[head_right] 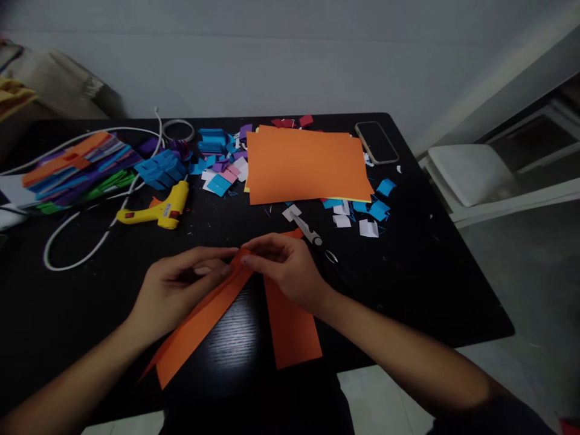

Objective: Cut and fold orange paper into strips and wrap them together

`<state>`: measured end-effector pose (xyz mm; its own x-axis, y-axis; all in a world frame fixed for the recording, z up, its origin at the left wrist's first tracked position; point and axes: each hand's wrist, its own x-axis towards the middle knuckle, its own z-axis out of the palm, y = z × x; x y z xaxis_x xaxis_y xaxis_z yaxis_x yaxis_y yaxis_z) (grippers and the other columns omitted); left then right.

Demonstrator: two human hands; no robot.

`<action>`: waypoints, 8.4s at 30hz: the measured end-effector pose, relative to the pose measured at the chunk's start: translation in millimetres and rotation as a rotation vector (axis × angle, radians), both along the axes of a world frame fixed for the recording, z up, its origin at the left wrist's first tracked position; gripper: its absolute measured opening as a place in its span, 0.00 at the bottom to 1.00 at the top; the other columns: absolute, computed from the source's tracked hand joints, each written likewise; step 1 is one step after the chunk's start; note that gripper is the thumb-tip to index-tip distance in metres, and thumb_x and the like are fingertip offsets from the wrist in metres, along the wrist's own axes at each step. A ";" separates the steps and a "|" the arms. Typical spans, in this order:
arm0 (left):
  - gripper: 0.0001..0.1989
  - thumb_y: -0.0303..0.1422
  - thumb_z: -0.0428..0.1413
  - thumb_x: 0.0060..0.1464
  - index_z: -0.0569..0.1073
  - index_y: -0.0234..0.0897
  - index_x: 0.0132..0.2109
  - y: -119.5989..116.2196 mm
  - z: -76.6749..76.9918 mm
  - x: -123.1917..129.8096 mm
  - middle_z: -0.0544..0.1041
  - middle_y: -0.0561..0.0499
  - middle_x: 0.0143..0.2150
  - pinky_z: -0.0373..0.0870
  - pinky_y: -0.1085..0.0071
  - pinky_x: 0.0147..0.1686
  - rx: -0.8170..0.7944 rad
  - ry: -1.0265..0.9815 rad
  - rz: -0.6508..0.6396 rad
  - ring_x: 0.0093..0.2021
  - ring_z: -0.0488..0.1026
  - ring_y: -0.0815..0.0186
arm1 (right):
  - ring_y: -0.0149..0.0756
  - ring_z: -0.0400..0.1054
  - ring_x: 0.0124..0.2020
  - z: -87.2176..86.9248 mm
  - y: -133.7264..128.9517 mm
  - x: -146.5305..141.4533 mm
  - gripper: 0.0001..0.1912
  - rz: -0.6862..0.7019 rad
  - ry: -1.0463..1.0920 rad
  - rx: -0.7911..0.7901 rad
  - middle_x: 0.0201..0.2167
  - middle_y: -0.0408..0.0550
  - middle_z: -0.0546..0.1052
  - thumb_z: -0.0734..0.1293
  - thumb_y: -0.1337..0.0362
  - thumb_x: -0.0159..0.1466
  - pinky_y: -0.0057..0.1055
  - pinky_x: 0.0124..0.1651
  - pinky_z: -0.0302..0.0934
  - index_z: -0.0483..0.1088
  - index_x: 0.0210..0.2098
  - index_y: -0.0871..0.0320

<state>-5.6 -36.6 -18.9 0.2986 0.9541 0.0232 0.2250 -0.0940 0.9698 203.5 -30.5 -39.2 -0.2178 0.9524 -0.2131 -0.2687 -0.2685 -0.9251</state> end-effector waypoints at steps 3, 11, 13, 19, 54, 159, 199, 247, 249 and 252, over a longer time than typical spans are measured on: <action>0.11 0.31 0.65 0.59 0.84 0.42 0.49 -0.1 0.5 1.7 0.81 0.54 0.29 0.71 0.80 0.29 -0.011 -0.021 0.025 0.27 0.76 0.73 | 0.34 0.80 0.40 0.3 0.0 -0.5 0.11 -0.009 -0.002 0.009 0.37 0.42 0.85 0.82 0.62 0.55 0.36 0.51 0.75 0.83 0.38 0.50; 0.11 0.28 0.66 0.57 0.86 0.41 0.48 -2.8 1.8 6.7 0.85 0.51 0.32 0.74 0.80 0.29 0.046 -0.035 0.079 0.28 0.79 0.71 | 0.34 0.81 0.40 3.3 -3.1 -2.8 0.11 -0.081 -0.041 0.080 0.36 0.42 0.86 0.81 0.63 0.56 0.34 0.49 0.76 0.82 0.38 0.51; 0.11 0.27 0.66 0.57 0.86 0.41 0.47 -3.2 2.6 7.8 0.86 0.52 0.31 0.74 0.81 0.28 0.057 -0.040 0.090 0.27 0.79 0.72 | 0.34 0.81 0.40 3.7 -3.8 -3.3 0.10 -0.094 -0.040 0.090 0.37 0.42 0.86 0.81 0.63 0.56 0.35 0.49 0.76 0.83 0.38 0.51; 0.11 0.27 0.67 0.55 0.86 0.41 0.46 -3.4 3.6 10.0 0.85 0.52 0.29 0.73 0.80 0.26 0.064 -0.036 0.107 0.25 0.77 0.72 | 0.37 0.81 0.41 7.2 -5.0 -2.7 0.09 -0.102 -0.078 0.098 0.37 0.43 0.86 0.81 0.63 0.57 0.37 0.50 0.77 0.83 0.37 0.50; 0.10 0.28 0.66 0.57 0.85 0.39 0.46 -6.7 1.2 9.3 0.86 0.52 0.33 0.75 0.77 0.32 0.209 0.117 0.107 0.29 0.78 0.71 | 0.34 0.77 0.37 9.4 -5.4 -1.9 0.20 -0.014 -0.097 -0.012 0.34 0.43 0.81 0.81 0.57 0.57 0.33 0.43 0.72 0.76 0.45 0.53; 0.11 0.38 0.64 0.62 0.78 0.36 0.44 8.2 8.7 -6.8 0.78 0.52 0.35 0.76 0.72 0.36 -0.575 -0.085 -0.431 0.33 0.77 0.68 | 0.33 0.78 0.25 3.3 -0.8 1.1 0.25 0.103 -0.030 -0.038 0.27 0.41 0.83 0.84 0.57 0.50 0.30 0.31 0.73 0.70 0.37 0.56; 0.10 0.36 0.65 0.62 0.77 0.33 0.37 2.8 1.9 3.8 0.81 0.51 0.29 0.78 0.77 0.26 -0.574 -0.365 -0.156 0.25 0.78 0.70 | 0.33 0.78 0.30 12.0 -13.4 -2.0 0.11 0.061 -0.041 0.095 0.30 0.43 0.83 0.80 0.58 0.58 0.32 0.38 0.75 0.82 0.38 0.54; 0.11 0.37 0.68 0.58 0.79 0.34 0.33 9.5 1.2 -10.2 0.79 0.53 0.27 0.75 0.76 0.27 -0.589 -0.232 -0.203 0.25 0.76 0.71 | 0.33 0.81 0.35 2.0 -11.3 1.1 0.06 0.045 -0.188 0.358 0.33 0.42 0.86 0.80 0.69 0.59 0.27 0.41 0.75 0.84 0.34 0.52; 0.11 0.36 0.68 0.58 0.80 0.34 0.33 9.5 2.7 -10.3 0.79 0.53 0.26 0.75 0.77 0.28 -0.578 -0.233 -0.200 0.25 0.76 0.71 | 0.34 0.81 0.35 1.9 -11.4 1.0 0.06 0.053 -0.192 0.348 0.33 0.42 0.86 0.80 0.68 0.59 0.28 0.41 0.75 0.84 0.35 0.52; 0.10 0.36 0.67 0.59 0.80 0.34 0.33 9.6 4.1 -9.5 0.79 0.52 0.27 0.74 0.77 0.28 -0.559 -0.248 -0.180 0.26 0.76 0.71 | 0.33 0.80 0.33 1.6 -11.2 0.6 0.05 0.051 -0.201 0.331 0.32 0.43 0.85 0.80 0.66 0.60 0.28 0.39 0.75 0.84 0.36 0.53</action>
